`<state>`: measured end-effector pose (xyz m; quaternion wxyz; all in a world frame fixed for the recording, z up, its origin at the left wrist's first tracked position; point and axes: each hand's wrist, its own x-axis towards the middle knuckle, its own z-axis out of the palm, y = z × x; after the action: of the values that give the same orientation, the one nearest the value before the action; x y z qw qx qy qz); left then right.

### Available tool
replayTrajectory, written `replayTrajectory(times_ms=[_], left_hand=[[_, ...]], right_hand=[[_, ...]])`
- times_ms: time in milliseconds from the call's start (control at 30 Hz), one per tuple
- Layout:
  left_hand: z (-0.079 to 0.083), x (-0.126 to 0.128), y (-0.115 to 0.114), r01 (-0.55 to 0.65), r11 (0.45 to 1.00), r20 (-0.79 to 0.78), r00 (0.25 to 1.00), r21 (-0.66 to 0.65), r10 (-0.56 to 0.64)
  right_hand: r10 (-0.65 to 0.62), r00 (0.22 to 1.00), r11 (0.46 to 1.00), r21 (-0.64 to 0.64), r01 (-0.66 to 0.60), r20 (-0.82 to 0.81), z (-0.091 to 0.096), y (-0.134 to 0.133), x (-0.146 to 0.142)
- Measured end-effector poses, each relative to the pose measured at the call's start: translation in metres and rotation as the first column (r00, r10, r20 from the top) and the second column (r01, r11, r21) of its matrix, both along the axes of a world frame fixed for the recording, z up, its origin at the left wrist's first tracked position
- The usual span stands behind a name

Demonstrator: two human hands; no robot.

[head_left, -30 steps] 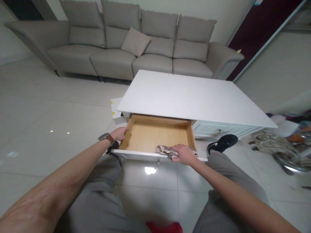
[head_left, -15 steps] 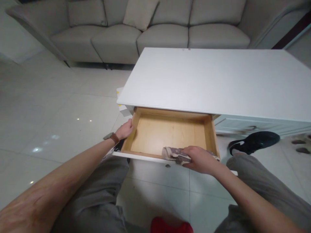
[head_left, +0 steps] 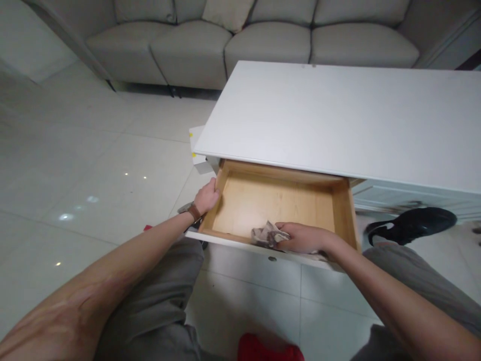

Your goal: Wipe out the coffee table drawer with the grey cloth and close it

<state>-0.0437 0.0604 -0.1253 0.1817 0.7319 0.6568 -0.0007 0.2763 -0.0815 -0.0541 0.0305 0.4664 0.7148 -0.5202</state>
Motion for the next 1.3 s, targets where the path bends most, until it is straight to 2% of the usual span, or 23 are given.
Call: replayTrajectory(times_ms=[133, 267, 367, 433, 500, 633, 733, 867, 967, 1033, 1133, 1200, 1300], left_hand=[[0.0, -0.001, -0.001, 0.004, 1.0, 0.009, 1.0, 0.006, -0.004], [0.001, 0.0, -0.001, -0.003, 1.0, -0.005, 1.0, -0.009, 0.003], [0.0, 0.001, -0.001, -0.002, 1.0, -0.012, 1.0, -0.001, 0.002], [0.0, 0.002, -0.001, -0.004, 1.0, -0.01, 1.0, 0.002, 0.004], [0.001, 0.003, 0.0, -0.004, 1.0, -0.01, 1.0, -0.006, 0.004], [0.003, 0.003, 0.0, -0.003, 1.0, -0.024, 1.0, -0.016, 0.003], [0.003, 0.003, -0.001, -0.004, 1.0, -0.029, 1.0, -0.003, 0.004], [0.004, 0.003, -0.001, -0.009, 1.0, -0.036, 0.999, 0.0, 0.009], [0.006, 0.003, -0.002, -0.013, 1.0, -0.032, 0.999, -0.008, 0.013], [0.007, 0.004, -0.002, -0.017, 1.0, -0.03, 0.999, -0.008, 0.016], [0.007, 0.004, -0.002, -0.027, 1.0, -0.03, 0.999, -0.008, 0.026], [0.006, 0.004, -0.001, -0.031, 1.0, -0.031, 0.999, -0.008, 0.03], [0.004, 0.003, 0.0, -0.025, 1.0, -0.033, 0.999, -0.007, 0.025]], right_hand=[[0.112, 0.993, 0.994, -0.002, -0.112, 0.039, -0.003, 0.036, -0.072], [0.202, 0.969, 0.978, 0.077, -0.193, -0.144, -0.021, 0.069, -0.146], [0.221, 0.954, 0.974, 0.095, -0.206, -0.204, -0.031, 0.079, -0.169], [0.217, 0.961, 0.975, 0.078, -0.206, -0.174, -0.029, 0.076, -0.163], [0.209, 0.973, 0.977, 0.07, -0.203, -0.1, -0.02, 0.068, -0.144], [0.222, 0.968, 0.974, 0.014, -0.225, 0.113, 0.006, 0.046, -0.082], [0.201, 0.93, 0.979, -0.036, -0.2, 0.308, 0.018, 0.029, -0.027], [0.144, 0.854, 0.99, -0.07, -0.125, 0.5, 0.019, 0.006, 0.042], [0.063, 0.848, 0.997, -0.065, -0.034, 0.526, 0.015, -0.009, 0.073], [0.006, 0.88, 0.999, -0.04, 0.015, 0.474, 0.012, -0.015, 0.077], [-0.02, 0.948, 0.998, -0.047, 0.037, 0.319, 0.01, -0.016, 0.059], [-0.001, 0.979, 0.999, -0.05, 0.011, 0.204, 0.009, -0.008, 0.033], [0.08, 0.994, 0.997, 0.018, -0.081, 0.078, 0.005, 0.016, -0.024]])
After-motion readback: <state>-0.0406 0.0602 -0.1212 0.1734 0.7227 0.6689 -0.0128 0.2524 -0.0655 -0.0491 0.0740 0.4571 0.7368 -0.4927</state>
